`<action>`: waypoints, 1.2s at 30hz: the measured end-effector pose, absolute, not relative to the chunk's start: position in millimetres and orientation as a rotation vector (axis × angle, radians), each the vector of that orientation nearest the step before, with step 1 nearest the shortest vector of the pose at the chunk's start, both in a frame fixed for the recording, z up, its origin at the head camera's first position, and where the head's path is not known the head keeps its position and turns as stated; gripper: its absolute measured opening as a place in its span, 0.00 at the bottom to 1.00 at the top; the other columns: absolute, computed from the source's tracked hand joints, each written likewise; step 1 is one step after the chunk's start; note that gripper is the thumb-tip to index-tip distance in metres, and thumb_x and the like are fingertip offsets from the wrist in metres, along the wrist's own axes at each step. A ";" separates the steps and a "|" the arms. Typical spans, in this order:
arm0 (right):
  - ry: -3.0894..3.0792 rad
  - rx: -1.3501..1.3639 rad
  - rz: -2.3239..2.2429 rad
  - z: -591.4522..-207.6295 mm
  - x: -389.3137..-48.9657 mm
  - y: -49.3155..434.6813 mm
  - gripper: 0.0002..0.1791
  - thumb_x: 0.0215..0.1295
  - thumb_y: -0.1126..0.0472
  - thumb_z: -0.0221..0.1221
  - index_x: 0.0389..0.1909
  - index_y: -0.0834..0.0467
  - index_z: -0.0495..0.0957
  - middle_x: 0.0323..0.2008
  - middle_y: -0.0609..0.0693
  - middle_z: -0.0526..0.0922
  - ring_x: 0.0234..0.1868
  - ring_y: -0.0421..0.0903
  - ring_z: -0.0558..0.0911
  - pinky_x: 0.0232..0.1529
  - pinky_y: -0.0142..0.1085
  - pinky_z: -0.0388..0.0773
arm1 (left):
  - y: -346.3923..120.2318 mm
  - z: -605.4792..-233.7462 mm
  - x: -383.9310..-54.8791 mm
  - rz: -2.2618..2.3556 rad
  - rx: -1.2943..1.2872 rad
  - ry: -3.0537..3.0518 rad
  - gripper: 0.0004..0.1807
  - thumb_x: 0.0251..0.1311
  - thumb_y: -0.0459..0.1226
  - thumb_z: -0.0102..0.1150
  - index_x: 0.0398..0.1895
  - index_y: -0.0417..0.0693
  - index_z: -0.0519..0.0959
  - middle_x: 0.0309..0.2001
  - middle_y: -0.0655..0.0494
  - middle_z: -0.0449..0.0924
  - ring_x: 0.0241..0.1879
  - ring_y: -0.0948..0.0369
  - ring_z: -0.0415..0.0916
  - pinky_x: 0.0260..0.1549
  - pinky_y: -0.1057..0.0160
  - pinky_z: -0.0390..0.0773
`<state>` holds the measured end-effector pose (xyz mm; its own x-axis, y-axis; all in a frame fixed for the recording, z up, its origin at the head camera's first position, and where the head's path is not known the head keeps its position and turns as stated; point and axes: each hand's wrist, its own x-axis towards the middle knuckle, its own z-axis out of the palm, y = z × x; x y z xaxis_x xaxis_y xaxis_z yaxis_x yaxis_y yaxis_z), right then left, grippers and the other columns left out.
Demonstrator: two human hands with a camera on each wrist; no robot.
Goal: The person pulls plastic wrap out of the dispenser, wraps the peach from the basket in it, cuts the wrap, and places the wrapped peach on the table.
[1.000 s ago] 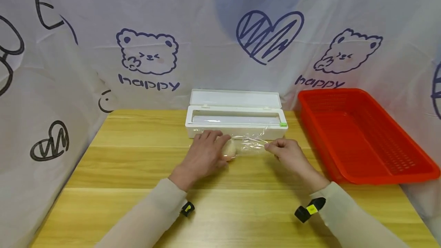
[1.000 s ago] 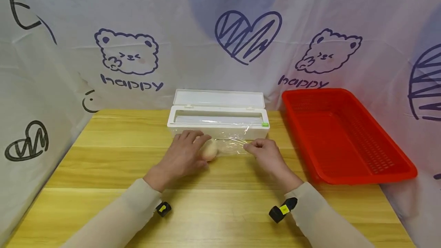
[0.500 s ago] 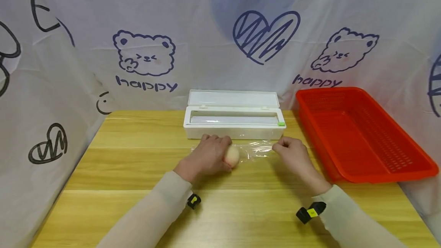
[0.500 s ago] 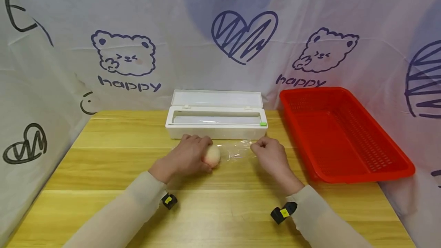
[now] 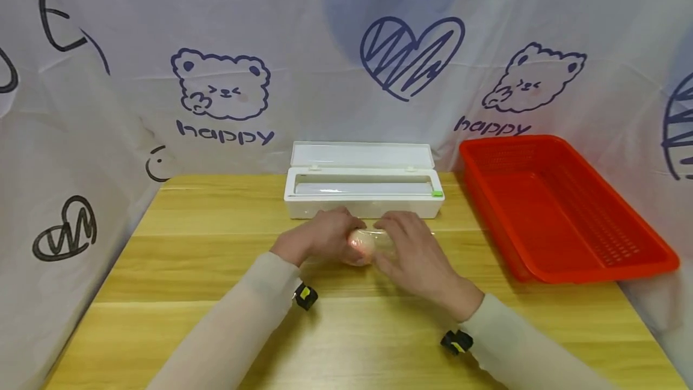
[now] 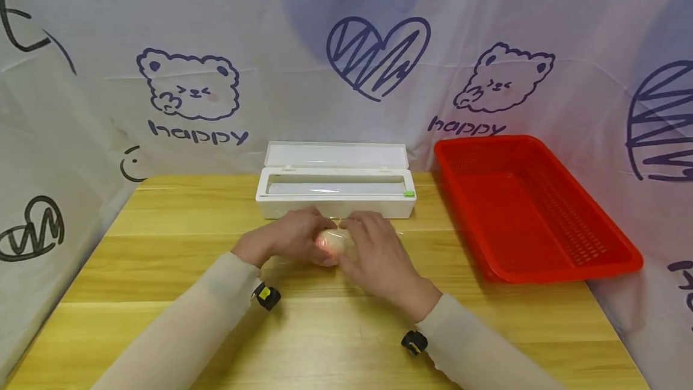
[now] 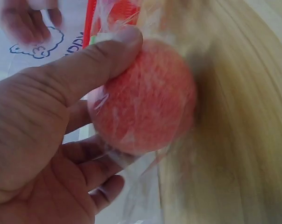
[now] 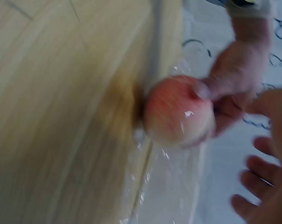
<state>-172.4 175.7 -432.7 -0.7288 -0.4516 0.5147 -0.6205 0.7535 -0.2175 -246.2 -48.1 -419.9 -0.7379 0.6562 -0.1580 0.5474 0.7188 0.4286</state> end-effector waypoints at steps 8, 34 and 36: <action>-2.861 0.922 0.465 -449.9 -194.9 152.1 0.37 0.54 0.39 0.78 0.58 0.54 0.77 0.49 0.48 0.84 0.55 0.52 0.82 0.61 0.54 0.76 | -55.6 -423.8 -251.5 0.813 0.738 2.412 0.43 0.60 0.55 0.76 0.73 0.47 0.70 0.62 0.49 0.83 0.57 0.57 0.81 0.60 0.55 0.80; -3.370 1.034 1.021 -424.3 -271.3 154.3 0.27 0.64 0.37 0.69 0.56 0.50 0.87 0.50 0.44 0.87 0.51 0.44 0.81 0.61 0.44 0.78 | -139.7 -431.6 -248.6 0.933 0.620 2.553 0.04 0.71 0.39 0.67 0.37 0.50 0.86 0.31 0.60 0.84 0.31 0.62 0.75 0.34 0.62 0.78; -3.404 1.035 1.092 -426.3 -275.6 156.1 0.23 0.65 0.36 0.68 0.51 0.47 0.88 0.43 0.41 0.87 0.45 0.43 0.80 0.55 0.41 0.78 | -146.0 -431.0 -248.4 0.987 0.592 2.524 0.04 0.71 0.38 0.67 0.37 0.48 0.86 0.30 0.59 0.84 0.31 0.60 0.77 0.35 0.61 0.79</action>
<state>-275.6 156.1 -426.3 -0.6944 -0.6281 -0.3512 -0.3067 0.6998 -0.6451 -248.4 -146.0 -431.0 -0.8452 0.5031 -0.1803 0.2473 0.6673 0.7025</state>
